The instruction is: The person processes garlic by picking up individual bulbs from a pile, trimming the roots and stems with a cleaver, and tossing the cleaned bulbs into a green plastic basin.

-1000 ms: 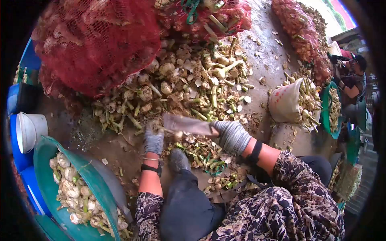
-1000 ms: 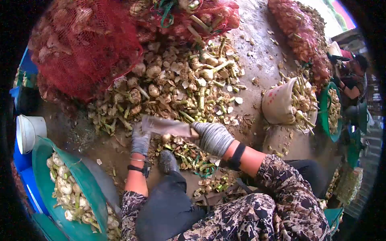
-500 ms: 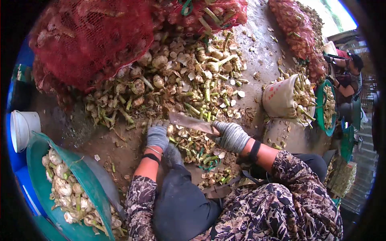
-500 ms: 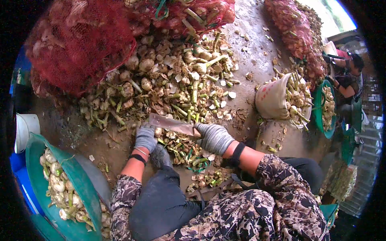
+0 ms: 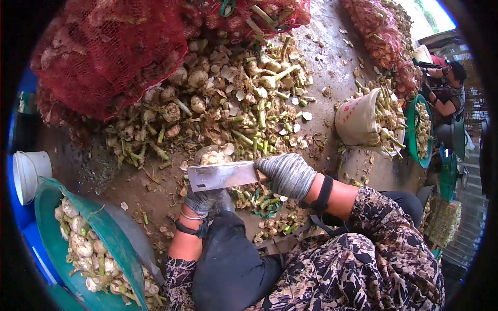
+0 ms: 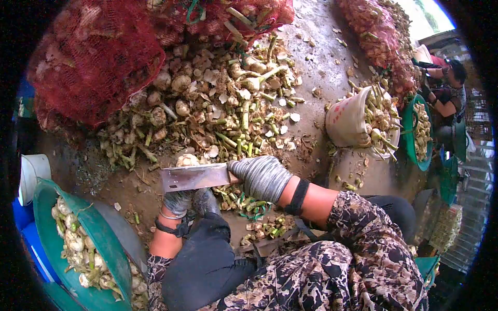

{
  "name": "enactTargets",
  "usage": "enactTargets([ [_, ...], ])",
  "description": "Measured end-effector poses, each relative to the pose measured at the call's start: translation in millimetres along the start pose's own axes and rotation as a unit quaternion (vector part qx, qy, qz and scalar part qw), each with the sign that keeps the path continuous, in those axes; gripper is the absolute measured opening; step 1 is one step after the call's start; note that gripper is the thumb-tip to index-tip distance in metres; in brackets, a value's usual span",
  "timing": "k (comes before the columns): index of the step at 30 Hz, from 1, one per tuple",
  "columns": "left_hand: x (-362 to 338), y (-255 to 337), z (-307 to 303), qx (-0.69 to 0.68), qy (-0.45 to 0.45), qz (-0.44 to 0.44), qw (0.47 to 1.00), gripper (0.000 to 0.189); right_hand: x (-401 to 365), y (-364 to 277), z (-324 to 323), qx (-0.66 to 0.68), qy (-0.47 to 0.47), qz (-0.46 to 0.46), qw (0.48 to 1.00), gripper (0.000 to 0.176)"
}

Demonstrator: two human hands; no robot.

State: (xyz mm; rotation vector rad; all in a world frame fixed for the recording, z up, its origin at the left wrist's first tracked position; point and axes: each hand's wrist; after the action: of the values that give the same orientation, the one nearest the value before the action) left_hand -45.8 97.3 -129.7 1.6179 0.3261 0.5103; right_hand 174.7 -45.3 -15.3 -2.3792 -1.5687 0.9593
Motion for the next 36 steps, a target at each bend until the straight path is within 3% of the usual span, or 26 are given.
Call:
enactTargets([
  [4,-18,-27,2,-0.005,-0.005,0.0,1.0,0.047,-3,0,-1,-0.034,-0.026,0.004,0.999,0.016],
  [7,-26,-17,7,-0.248,0.089,-0.15,0.953,0.047,-9,-7,-7,-0.028,-0.015,-0.05,0.998,0.019],
  [11,-38,-24,9,-0.396,0.068,-0.102,0.91,0.051,-5,-17,-8,-0.06,-0.062,-0.04,0.995,0.017],
  [12,-42,-27,3,-0.454,0.106,-0.174,0.867,0.051,-5,-17,-6,-0.055,-0.054,-0.053,0.996,0.015],
  [15,-42,-45,15,-0.407,0.116,-0.216,0.88,0.049,-7,-22,-12,-0.035,-0.095,-0.049,0.994,0.012],
  [17,-41,-52,24,-0.292,0.093,-0.08,0.949,0.049,-7,-26,-14,-0.053,-0.106,-0.04,0.992,0.011],
  [18,-40,-52,25,-0.292,0.093,-0.081,0.949,0.049,-6,-27,-14,-0.071,-0.117,-0.033,0.99,0.01],
  [23,-30,-26,27,-0.508,0.147,-0.122,0.84,0.048,5,-1,14,-0.037,-0.039,-0.08,0.995,0.018],
  [24,-27,-1,25,-0.296,0.098,-0.098,0.945,0.05,6,7,19,-0.04,0.0,-0.098,0.994,0.018],
  [25,-21,29,24,-0.066,0.042,-0.068,0.995,0.052,12,19,19,-0.006,-0.043,-0.062,0.997,0.018],
  [27,-4,72,23,0.064,0.013,0.03,0.997,0.057,30,77,35,-0.071,0.034,0.13,0.988,0.013],
  [29,3,77,15,-0.01,0.053,-0.061,0.997,0.057,16,90,28,0.002,0.12,0.156,0.98,0.011],
  [30,6,74,17,0.013,0.073,-0.047,0.996,0.056,17,91,33,-0.002,0.108,0.153,0.982,0.016],
  [31,9,72,23,0.031,0.074,-0.037,0.996,0.056,13,87,49,0.24,0.066,0.165,0.954,0.034],
  [32,6,62,31,-0.077,0.079,-0.07,0.991,0.061,13,69,51,0.333,0.032,0.155,0.93,0.039],
  [33,12,60,33,0.064,0.011,-0.018,0.998,0.07,15,45,46,0.421,-0.005,0.136,0.897,0.044],
  [35,20,49,42,0.086,0.013,0.029,0.996,0.078,7,-17,4,0.52,-0.137,0.219,0.814,0.049],
  [36,24,47,41,0.122,0.022,0.069,0.99,0.09,12,-21,5,0.493,-0.135,0.203,0.835,0.05],
])
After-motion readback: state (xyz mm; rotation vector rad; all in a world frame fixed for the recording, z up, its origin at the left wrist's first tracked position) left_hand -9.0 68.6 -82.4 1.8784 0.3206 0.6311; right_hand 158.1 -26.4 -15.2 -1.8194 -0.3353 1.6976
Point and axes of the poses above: each hand's wrist, its own x-axis towards the middle knuckle, its own z-axis out of the palm, y = z × x, and after that the axes turned 13 degrees about z, right-handed
